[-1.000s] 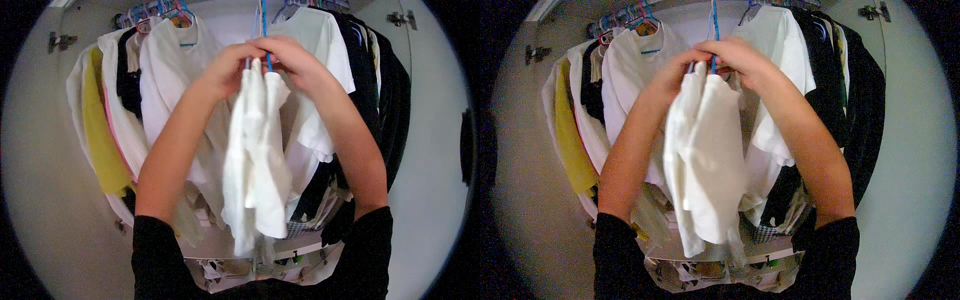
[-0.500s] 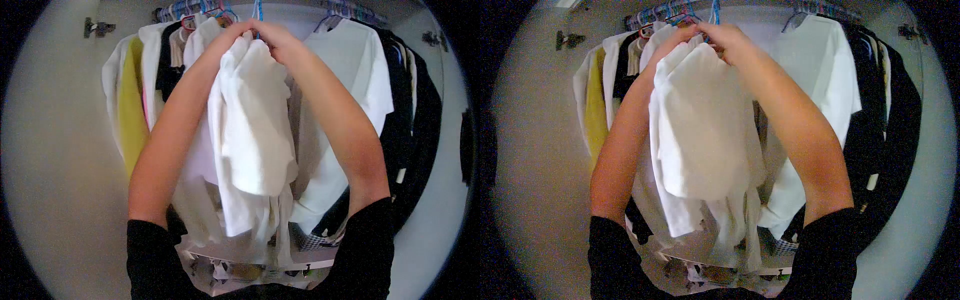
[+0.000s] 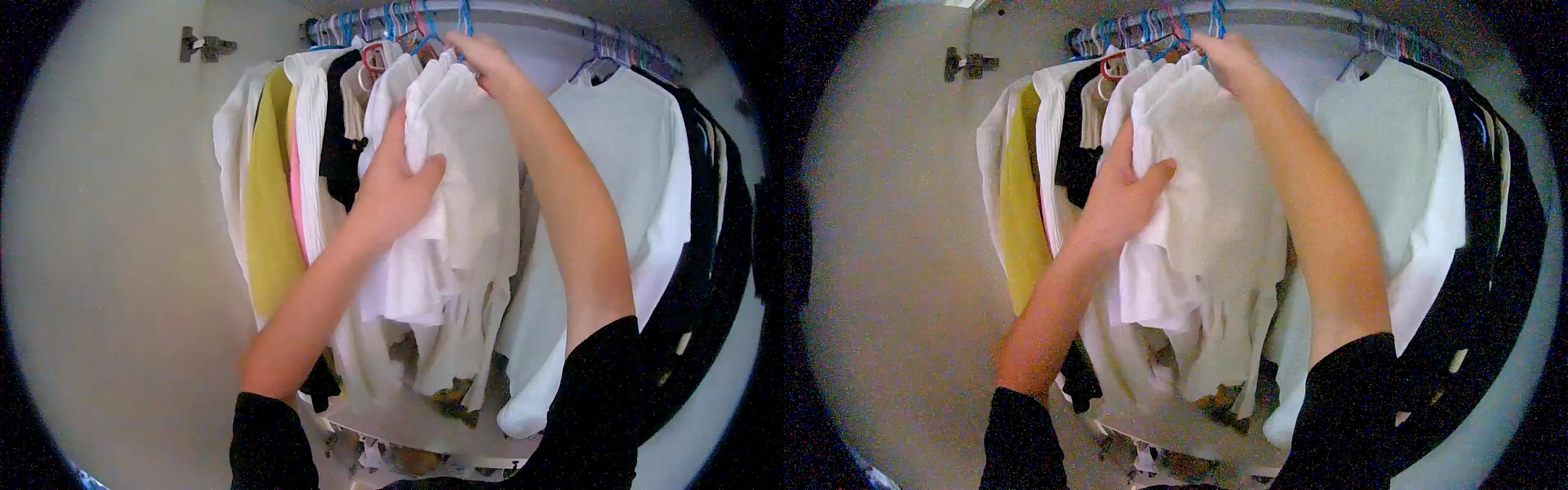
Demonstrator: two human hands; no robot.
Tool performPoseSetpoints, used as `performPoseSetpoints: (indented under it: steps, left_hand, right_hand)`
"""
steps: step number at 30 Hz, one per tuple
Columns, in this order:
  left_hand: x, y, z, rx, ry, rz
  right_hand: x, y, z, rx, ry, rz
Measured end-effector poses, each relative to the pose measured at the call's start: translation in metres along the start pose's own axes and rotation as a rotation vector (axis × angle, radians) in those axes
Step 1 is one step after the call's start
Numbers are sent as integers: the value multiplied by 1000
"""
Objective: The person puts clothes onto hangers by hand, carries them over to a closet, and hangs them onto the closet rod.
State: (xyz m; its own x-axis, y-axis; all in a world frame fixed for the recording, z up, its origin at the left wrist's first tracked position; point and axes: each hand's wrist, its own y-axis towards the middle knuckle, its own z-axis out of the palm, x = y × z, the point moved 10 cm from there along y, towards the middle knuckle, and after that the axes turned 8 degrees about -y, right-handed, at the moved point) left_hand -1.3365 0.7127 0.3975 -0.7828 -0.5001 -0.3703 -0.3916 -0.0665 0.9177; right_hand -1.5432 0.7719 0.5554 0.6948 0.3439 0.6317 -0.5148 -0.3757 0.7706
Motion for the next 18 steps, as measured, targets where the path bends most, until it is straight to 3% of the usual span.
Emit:
performPoseSetpoints:
  steps: [3, 10, 13, 16, 18]
  left_hand:
    - [-14, -1, 10, -4, -18, 22]
    - [-26, -8, 6, -48, 131, 145]
    - [-17, -5, 4, 9, 26, 68]
    - [-2, 2, 11, -6, 177, 56]
    - [2, -4, 8, -34, 150, -57]
  right_hand:
    - [16, 41, -14, -32, -177, -49]
    - [30, 36, 14, -4, -85, -48]
    - [20, 44, 14, -35, -7, -29]
    - [-12, 63, -4, -90, -17, -7]
    - [-26, 71, -5, -96, -64, 11]
